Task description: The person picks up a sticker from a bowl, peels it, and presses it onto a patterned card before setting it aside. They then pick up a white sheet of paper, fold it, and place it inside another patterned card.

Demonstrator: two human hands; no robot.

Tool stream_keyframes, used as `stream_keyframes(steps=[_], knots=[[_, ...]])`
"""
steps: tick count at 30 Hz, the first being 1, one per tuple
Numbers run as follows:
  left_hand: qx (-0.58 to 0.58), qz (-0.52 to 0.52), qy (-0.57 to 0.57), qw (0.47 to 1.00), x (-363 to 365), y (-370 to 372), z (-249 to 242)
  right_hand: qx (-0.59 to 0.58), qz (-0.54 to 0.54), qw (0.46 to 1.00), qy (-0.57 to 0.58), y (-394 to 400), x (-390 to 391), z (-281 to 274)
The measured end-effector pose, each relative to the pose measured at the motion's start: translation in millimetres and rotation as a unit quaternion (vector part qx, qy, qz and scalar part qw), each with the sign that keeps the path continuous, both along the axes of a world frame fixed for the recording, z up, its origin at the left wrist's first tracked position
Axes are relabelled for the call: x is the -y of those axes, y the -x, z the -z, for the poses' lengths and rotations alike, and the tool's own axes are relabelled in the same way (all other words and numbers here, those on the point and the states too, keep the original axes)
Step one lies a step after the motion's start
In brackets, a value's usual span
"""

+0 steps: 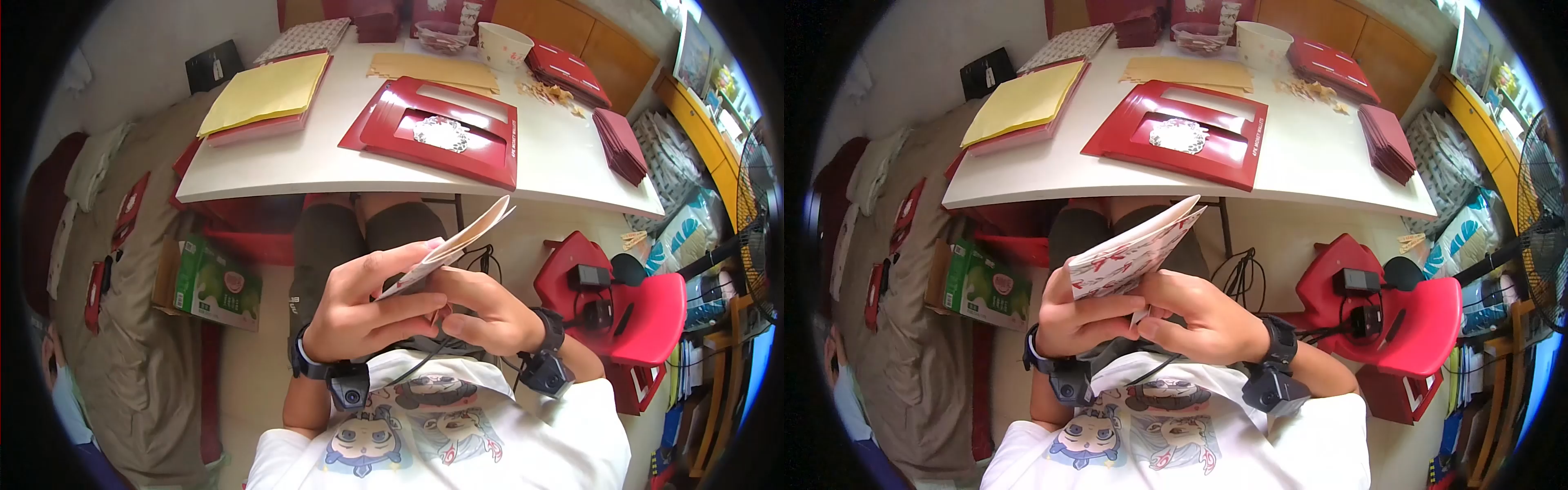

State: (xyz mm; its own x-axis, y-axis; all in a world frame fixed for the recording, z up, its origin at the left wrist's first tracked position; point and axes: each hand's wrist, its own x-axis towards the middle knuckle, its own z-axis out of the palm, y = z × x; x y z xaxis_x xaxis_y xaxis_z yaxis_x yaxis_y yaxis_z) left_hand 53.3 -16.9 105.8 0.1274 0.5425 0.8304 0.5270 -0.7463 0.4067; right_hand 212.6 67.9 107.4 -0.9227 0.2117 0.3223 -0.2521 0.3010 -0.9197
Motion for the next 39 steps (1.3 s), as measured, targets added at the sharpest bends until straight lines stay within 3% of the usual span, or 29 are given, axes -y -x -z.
stream_keyframes(steps=[11, 19, 39], knots=[[-0.015, -0.012, -0.013, 1.0, 4, -8, -4, -0.002, 0.006, 1.0, 0.016, -4, 6, -2], [-0.017, -0.004, -0.008, 1.0, 4, -11, -2, -0.009, 0.019, 0.999, -0.05, -5, 5, 1], [-0.007, 0.01, -0.018, 1.0, 8, -21, 5, -0.018, 0.018, 0.997, -0.068, -16, 10, 4]])
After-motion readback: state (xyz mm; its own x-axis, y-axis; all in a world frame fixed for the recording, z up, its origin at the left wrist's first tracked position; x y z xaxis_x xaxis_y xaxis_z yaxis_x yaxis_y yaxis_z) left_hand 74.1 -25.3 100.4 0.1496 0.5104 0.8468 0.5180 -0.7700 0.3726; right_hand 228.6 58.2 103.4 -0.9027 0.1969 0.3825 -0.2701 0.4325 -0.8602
